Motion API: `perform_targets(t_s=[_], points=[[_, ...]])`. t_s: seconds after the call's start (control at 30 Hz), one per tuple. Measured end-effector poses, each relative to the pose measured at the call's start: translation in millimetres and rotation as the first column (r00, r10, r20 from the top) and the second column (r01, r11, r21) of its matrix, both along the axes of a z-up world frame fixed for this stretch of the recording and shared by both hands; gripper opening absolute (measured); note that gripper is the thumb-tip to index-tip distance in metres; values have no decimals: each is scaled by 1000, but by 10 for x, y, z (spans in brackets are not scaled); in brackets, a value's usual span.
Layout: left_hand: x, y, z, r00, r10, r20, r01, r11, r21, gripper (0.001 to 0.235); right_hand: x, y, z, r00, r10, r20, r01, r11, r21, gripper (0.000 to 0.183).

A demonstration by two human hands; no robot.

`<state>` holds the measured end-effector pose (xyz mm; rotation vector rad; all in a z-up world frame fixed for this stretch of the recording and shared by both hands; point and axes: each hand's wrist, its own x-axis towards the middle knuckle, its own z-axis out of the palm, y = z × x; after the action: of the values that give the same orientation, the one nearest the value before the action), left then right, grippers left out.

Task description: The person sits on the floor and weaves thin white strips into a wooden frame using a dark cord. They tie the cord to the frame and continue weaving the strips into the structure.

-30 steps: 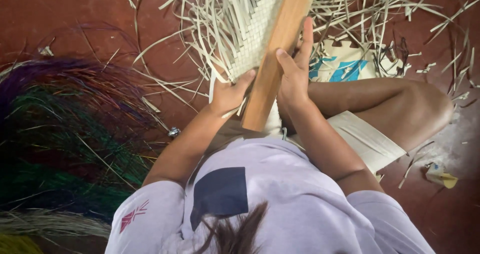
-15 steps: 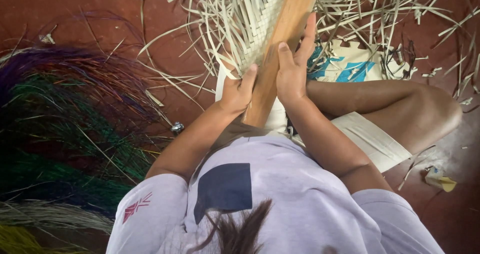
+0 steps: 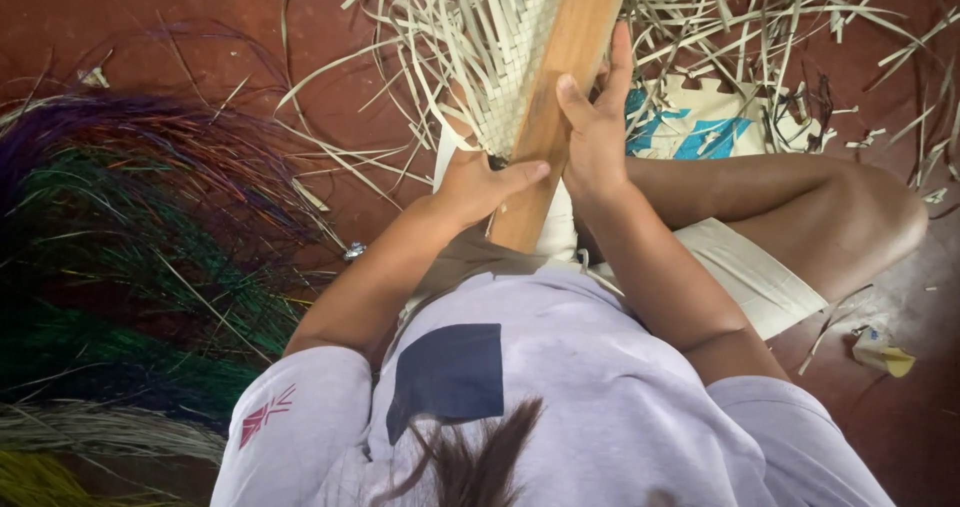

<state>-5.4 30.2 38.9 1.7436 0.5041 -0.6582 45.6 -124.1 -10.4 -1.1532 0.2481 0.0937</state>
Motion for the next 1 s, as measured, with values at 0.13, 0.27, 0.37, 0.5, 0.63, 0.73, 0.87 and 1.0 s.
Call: perform_targets(t_s=[0.13,0.27,0.37,0.5,0.63,0.73,0.87,1.0], points=[[-33,-6,-179,1000,27,-1,-27,997,-77,59,84,-67,126,996,89,-14,-87,989,123,105],[1,55,-741,909,165,383,14,906,-424,65,188,-106,357,955,282,-93,-280,959,34,79],[104,102,-610,922,273,275,1,708,-706,67,301,-152,433,937,334,-98,-336,942,-6,62],[150,132,-186,967,219,129,-84,754,-651,69,225,-161,476,950,296,-104,-283,951,122,53],[243,75,-167,878,273,394,142,636,-758,66,241,-228,538,957,289,9,-288,949,132,64],[314,142,181,990,51,130,11,901,-434,80,303,-264,639,985,171,-1,-170,984,47,54],[230,308,115,938,-253,236,309,920,-243,130,471,-439,432,1000,12,1,-12,995,101,65],[230,61,132,934,-194,299,261,944,-202,64,539,-599,352,976,83,202,-95,994,50,56]])
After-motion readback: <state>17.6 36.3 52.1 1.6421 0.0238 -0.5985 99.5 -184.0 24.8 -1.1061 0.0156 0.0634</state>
